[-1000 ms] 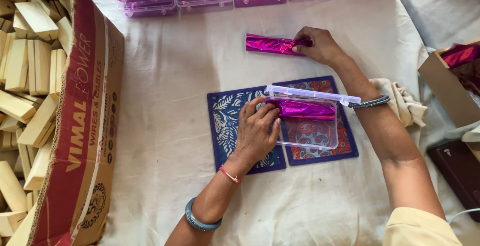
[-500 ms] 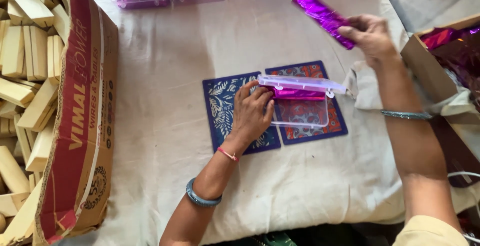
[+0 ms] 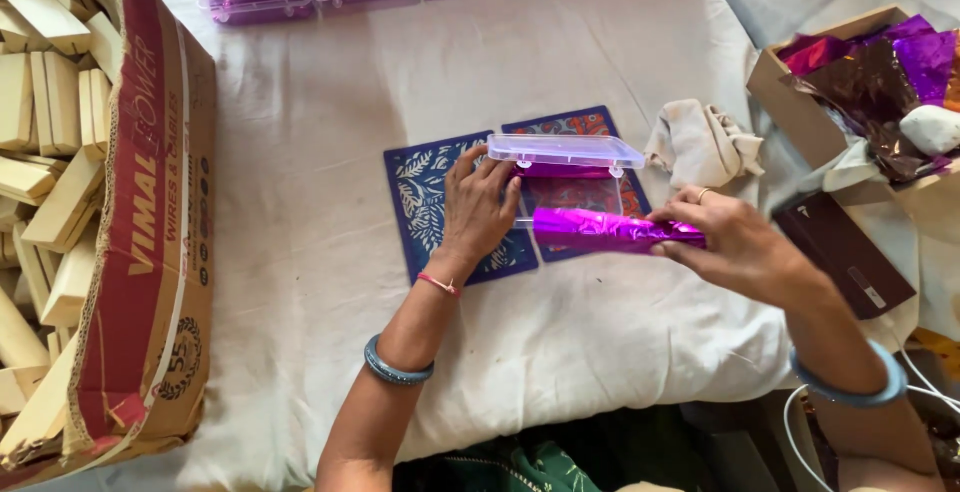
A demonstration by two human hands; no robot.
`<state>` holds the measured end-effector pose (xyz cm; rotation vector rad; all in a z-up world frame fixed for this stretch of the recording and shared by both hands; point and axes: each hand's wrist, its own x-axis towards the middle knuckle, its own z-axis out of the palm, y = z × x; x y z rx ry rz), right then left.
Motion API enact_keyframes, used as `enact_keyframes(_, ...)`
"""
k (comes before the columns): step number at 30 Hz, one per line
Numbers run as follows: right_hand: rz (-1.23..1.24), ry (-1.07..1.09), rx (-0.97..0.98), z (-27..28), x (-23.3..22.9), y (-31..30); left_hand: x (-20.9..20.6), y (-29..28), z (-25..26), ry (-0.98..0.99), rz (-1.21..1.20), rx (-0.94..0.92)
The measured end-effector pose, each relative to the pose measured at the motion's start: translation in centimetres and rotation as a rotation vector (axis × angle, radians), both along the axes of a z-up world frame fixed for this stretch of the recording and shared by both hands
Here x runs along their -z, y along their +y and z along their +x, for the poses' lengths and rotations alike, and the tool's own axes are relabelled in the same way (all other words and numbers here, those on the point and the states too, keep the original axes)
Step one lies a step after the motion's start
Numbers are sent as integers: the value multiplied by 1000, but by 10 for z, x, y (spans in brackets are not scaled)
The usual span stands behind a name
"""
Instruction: The person wipes a clear plastic container with a white cloth, then places two purple foil-wrapped items inside and closes the lid. The person then wipes a rectangular wooden block with the cloth. The workspace is a table covered with a white cloth, with stacks of similar containers and a box of wooden blocks visible.
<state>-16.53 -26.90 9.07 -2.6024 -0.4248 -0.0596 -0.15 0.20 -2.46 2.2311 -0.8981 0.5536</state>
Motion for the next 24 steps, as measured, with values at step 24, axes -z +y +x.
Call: enact_keyframes(24,337,186,292,73,51,23,12,8,14,87,-154,38)
